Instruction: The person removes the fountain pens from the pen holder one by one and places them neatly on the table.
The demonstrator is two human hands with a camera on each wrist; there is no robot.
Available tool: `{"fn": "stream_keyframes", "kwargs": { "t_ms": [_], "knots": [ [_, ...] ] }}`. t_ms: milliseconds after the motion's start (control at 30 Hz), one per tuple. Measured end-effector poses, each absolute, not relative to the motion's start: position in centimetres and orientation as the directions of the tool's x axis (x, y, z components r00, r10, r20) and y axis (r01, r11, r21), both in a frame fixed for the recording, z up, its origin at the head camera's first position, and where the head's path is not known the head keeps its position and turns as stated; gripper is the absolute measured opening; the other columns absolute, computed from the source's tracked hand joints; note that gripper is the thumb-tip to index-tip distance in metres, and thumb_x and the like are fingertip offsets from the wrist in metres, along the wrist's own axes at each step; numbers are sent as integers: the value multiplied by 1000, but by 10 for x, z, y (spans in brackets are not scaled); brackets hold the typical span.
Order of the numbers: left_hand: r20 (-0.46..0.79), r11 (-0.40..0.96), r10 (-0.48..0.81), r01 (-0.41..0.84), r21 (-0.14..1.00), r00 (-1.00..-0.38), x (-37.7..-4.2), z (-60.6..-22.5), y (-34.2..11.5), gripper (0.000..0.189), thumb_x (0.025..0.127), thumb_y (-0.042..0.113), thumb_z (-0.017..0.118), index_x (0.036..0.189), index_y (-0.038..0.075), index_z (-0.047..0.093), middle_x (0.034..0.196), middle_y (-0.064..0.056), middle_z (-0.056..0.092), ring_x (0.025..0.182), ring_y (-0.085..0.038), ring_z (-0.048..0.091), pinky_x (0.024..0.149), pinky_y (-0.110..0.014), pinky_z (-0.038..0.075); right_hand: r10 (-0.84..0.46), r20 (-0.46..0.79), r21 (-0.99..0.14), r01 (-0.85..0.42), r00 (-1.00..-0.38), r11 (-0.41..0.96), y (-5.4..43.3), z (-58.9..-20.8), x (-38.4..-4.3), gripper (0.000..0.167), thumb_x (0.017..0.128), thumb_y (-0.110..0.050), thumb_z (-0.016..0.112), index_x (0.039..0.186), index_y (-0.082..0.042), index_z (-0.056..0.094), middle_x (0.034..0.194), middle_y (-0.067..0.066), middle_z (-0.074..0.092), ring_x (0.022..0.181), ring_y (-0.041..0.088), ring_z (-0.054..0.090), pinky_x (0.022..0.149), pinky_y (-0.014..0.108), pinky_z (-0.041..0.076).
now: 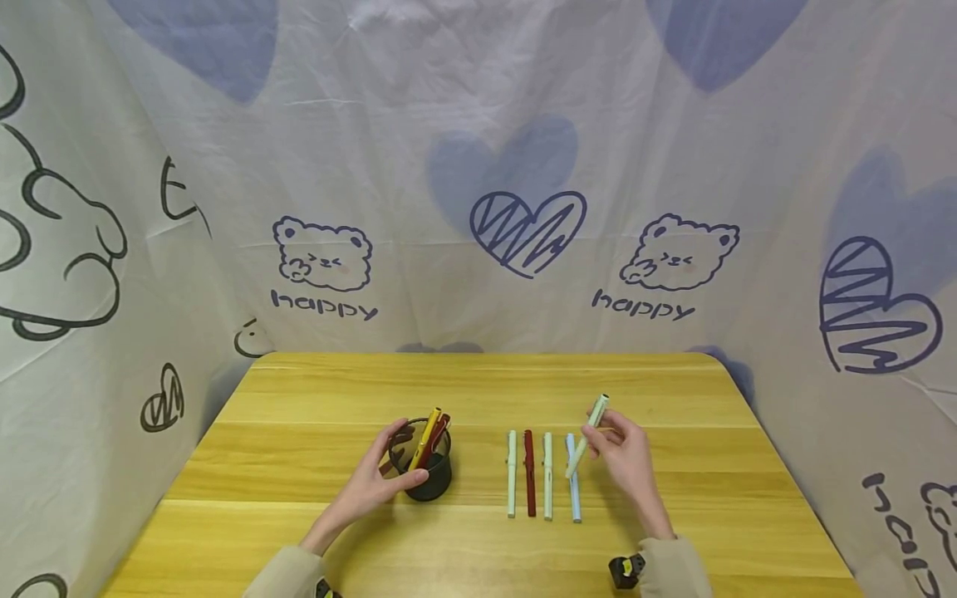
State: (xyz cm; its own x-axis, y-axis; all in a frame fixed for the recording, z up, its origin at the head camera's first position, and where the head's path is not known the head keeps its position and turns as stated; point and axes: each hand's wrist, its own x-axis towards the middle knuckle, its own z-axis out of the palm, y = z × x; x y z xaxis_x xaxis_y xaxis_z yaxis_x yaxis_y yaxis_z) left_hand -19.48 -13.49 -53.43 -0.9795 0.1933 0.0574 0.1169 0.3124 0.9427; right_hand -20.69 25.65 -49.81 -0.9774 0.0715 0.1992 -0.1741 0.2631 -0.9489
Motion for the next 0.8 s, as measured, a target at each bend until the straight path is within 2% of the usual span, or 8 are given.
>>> {"fn": "stream_keyframes", "kwargs": {
  "t_ms": [133,233,400,500,667,800],
  "knots": [
    [59,308,193,118,944,-979,-195,-534,-135,87,85,27,82,156,24,33,157,-12,40,146,-35,38,119,-64,33,107,216,-916,-163,-971,367,261,-504,-210,30,96,-6,67,121,9,65,82,7,71,62,5,58,54,22,50],
    [60,303,194,117,946,-979,-195,-534,-135,86,85,27,82,156,25,33,157,-12,40,146,-35,38,119,-64,32,116,224,-898,-159,-968,409,264,-508,-211,27,96,-6,67,119,9,66,81,16,69,59,7,55,52,23,49],
    [58,306,196,117,945,-979,-195,-534,-135,88,85,27,82,157,21,32,159,-12,39,147,-35,36,119,-63,32,102,230,-869,-157,-968,469,268,-512,-209,27,97,-10,67,117,9,68,75,14,64,56,7,52,49,22,46],
    [58,310,195,117,944,-979,-195,-535,-136,88,85,27,82,157,19,32,159,-12,38,147,-35,36,119,-63,32,82,233,-846,-160,-969,509,269,-514,-207,28,98,-11,66,117,8,68,78,15,65,58,6,52,49,21,46],
    [58,311,194,117,943,-979,-196,-535,-135,86,85,27,82,156,24,33,159,-12,39,147,-35,36,119,-63,33,52,207,-783,-133,-977,607,271,-518,-206,30,98,-10,65,120,11,66,92,19,71,72,3,57,60,18,50],
    [58,308,196,118,944,-979,-196,-536,-135,86,85,27,82,156,25,33,158,-12,40,147,-35,37,119,-63,33,49,145,-752,-78,-988,654,273,-524,-207,33,98,-11,65,122,11,65,98,20,72,82,9,61,68,18,52]
  ]
}}
